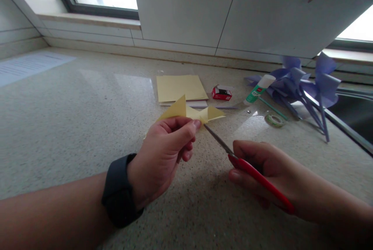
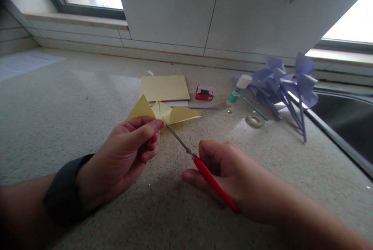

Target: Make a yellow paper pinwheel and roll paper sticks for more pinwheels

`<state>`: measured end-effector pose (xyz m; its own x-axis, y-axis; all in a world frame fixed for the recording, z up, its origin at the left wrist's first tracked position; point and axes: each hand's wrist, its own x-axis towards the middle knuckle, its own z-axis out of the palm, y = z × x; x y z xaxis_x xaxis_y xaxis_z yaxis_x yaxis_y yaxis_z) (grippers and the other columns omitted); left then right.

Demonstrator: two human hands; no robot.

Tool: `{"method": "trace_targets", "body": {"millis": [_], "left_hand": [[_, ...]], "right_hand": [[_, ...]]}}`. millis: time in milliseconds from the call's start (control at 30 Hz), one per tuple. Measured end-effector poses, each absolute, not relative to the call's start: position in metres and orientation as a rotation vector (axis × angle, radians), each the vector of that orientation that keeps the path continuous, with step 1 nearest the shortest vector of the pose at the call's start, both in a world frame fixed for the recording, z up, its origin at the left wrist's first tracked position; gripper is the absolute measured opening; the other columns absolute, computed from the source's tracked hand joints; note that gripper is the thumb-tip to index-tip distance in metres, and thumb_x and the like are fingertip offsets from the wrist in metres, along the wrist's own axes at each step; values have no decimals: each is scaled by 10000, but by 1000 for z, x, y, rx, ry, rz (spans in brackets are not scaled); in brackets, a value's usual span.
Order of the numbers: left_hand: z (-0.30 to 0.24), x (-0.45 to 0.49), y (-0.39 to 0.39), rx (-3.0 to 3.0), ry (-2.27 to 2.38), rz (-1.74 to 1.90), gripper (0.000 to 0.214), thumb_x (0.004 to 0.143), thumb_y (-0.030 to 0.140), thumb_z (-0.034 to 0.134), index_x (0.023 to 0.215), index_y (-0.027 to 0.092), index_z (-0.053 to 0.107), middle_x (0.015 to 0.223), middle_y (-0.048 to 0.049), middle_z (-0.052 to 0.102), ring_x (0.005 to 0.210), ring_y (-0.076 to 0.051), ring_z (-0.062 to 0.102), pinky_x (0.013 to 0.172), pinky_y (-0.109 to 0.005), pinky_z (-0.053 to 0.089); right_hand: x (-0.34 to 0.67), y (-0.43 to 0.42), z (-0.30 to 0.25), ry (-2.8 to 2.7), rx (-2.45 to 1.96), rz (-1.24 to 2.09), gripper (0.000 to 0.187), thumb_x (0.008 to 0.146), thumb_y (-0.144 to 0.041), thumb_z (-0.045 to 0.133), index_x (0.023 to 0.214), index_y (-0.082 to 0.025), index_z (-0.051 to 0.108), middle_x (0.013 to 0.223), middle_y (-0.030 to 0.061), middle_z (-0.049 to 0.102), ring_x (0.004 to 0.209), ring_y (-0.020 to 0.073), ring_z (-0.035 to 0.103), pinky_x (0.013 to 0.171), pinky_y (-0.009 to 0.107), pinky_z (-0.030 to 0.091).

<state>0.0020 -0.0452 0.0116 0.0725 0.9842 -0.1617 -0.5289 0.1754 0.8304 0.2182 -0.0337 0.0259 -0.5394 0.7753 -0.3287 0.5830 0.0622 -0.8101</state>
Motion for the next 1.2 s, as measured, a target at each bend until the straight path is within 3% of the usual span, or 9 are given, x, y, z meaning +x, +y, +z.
{"method": "trace_targets", "body": {"millis": [200, 433, 1200], "left_hand": [[14, 3, -45, 638, 881, 1313, 249, 828, 275, 773, 694, 148, 605, 606, 55, 510, 459, -25, 374, 413, -139, 286], [14, 4, -44, 617, 883, 1335, 243, 818, 289, 786, 724, 154, 607, 602, 60, 508, 469, -31, 369, 412, -142, 287], [13, 5, -45, 636, 888, 1343, 235, 850, 281, 770, 738, 147, 614, 622, 52, 526, 472, -28, 385, 412, -131, 308]], "right_hand": [[210, -38, 13, -2233, -1408, 1069, 456, 851, -579, 678, 665, -228, 455, 548, -47, 442, 478, 93, 382, 410, 219, 296], [202, -44, 11, -2290, -1435, 816, 455, 885, -581, 610, 652, -239, 420, 519, -46, 436, 454, 98, 356, 408, 229, 283], [193, -45, 12, -2306, -1410, 655, 420, 896, -524, 584, 639, -241, 410, 493, -59, 429, 423, 90, 361, 397, 219, 259]]}}
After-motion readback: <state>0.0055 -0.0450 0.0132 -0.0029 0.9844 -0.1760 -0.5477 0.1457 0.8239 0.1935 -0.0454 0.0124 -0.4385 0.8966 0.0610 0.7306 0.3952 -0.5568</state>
